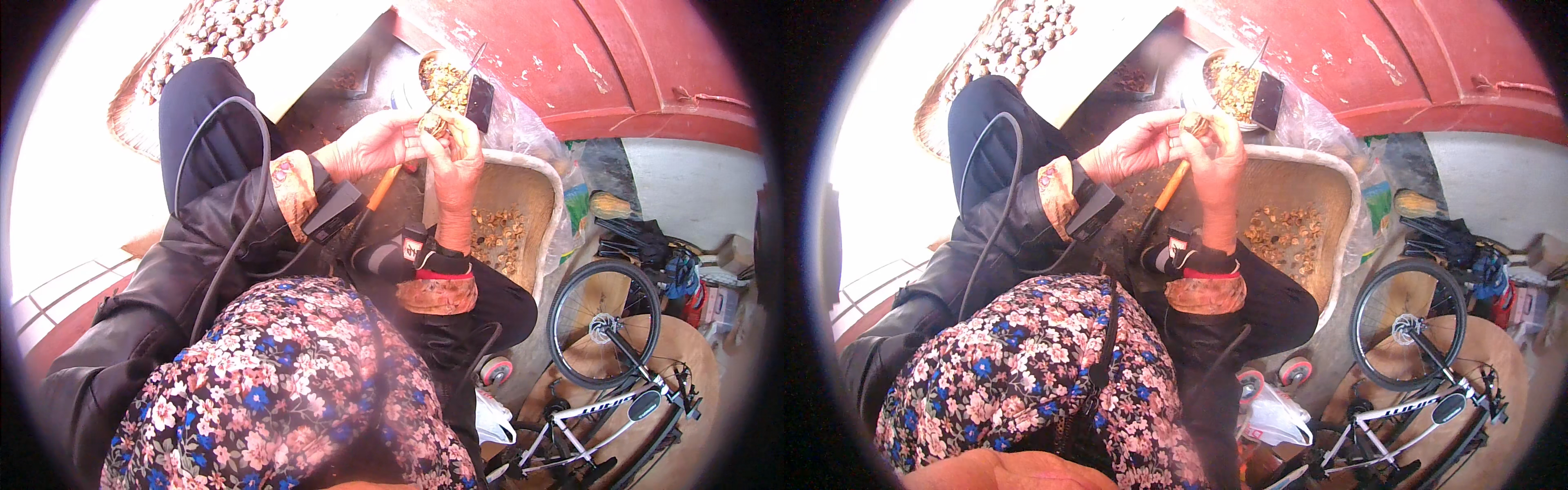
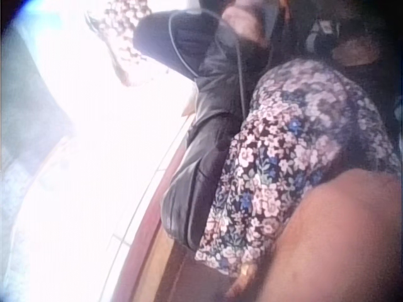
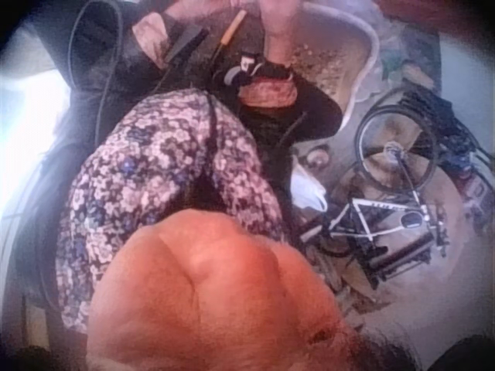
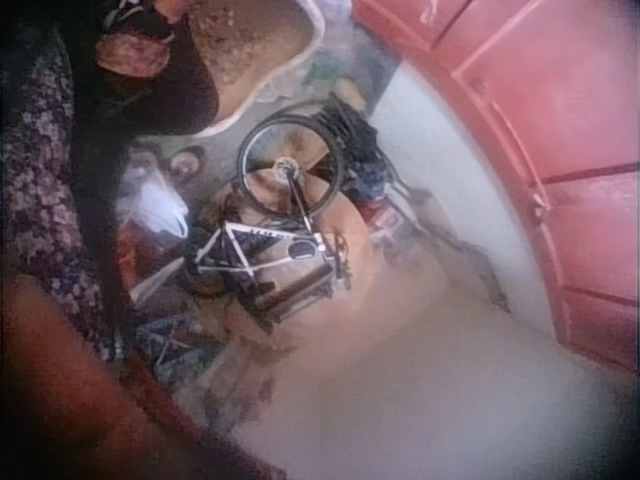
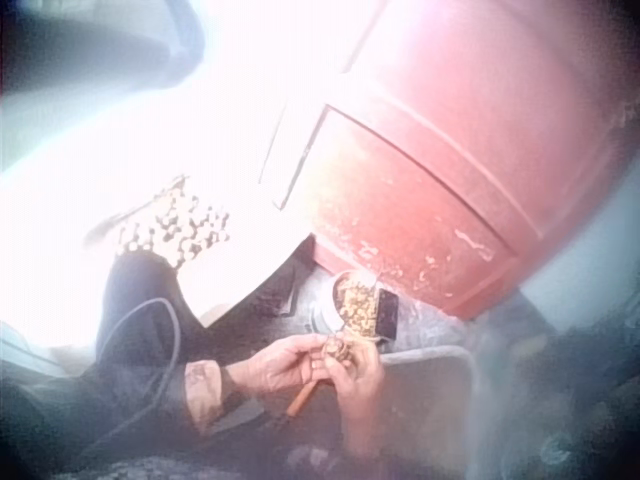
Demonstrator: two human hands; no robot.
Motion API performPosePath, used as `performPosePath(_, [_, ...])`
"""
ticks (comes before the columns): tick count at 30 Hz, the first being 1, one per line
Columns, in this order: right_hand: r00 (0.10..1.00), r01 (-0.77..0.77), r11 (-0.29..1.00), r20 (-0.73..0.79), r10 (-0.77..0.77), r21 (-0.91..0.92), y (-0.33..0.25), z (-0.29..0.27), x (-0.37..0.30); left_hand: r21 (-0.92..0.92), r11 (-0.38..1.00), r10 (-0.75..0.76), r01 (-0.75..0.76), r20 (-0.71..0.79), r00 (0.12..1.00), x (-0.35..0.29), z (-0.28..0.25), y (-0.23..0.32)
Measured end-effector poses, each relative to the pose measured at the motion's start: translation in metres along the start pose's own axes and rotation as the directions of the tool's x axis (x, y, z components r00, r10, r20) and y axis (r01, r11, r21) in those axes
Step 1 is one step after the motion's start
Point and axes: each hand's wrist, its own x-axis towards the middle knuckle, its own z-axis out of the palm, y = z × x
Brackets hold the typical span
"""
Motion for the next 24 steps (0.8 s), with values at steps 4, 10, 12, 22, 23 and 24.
performPosePath(4, [0.991,0.127,0.916,0.021,-0.129,-0.38,-0.009,0.0,-0.001,0.002,0.999,0.034,-0.034,-0.018,0.999,-0.002,-0.002,0.0])
performPosePath(10, [0.966,0.244,0.752,0.085,-0.244,-0.613,-0.016,0.003,-0.001,0.094,0.991,0.093,-0.09,-0.029,0.995,-0.005,-0.003,-0.001])
performPosePath(12, [0.961,0.253,0.722,0.082,-0.264,-0.644,-0.015,0.004,0.0,0.14,0.981,0.146,-0.137,-0.054,0.988,-0.005,0.0,-0.003])
performPosePath(22, [0.97,0.192,0.733,0.01,-0.244,-0.652,-0.013,0.008,-0.002,0.228,0.939,0.294,-0.258,-0.143,0.945,-0.003,0.008,-0.008])
performPosePath(23, [0.97,0.186,0.725,0.005,-0.245,-0.663,-0.013,0.007,-0.002,0.22,0.944,0.281,-0.246,-0.146,0.948,-0.004,0.007,-0.008])
performPosePath(24, [0.972,0.186,0.734,0.013,-0.234,-0.653,-0.012,0.006,-0.002,0.24,0.94,0.28,-0.242,-0.141,0.95,-0.004,0.007,-0.008])
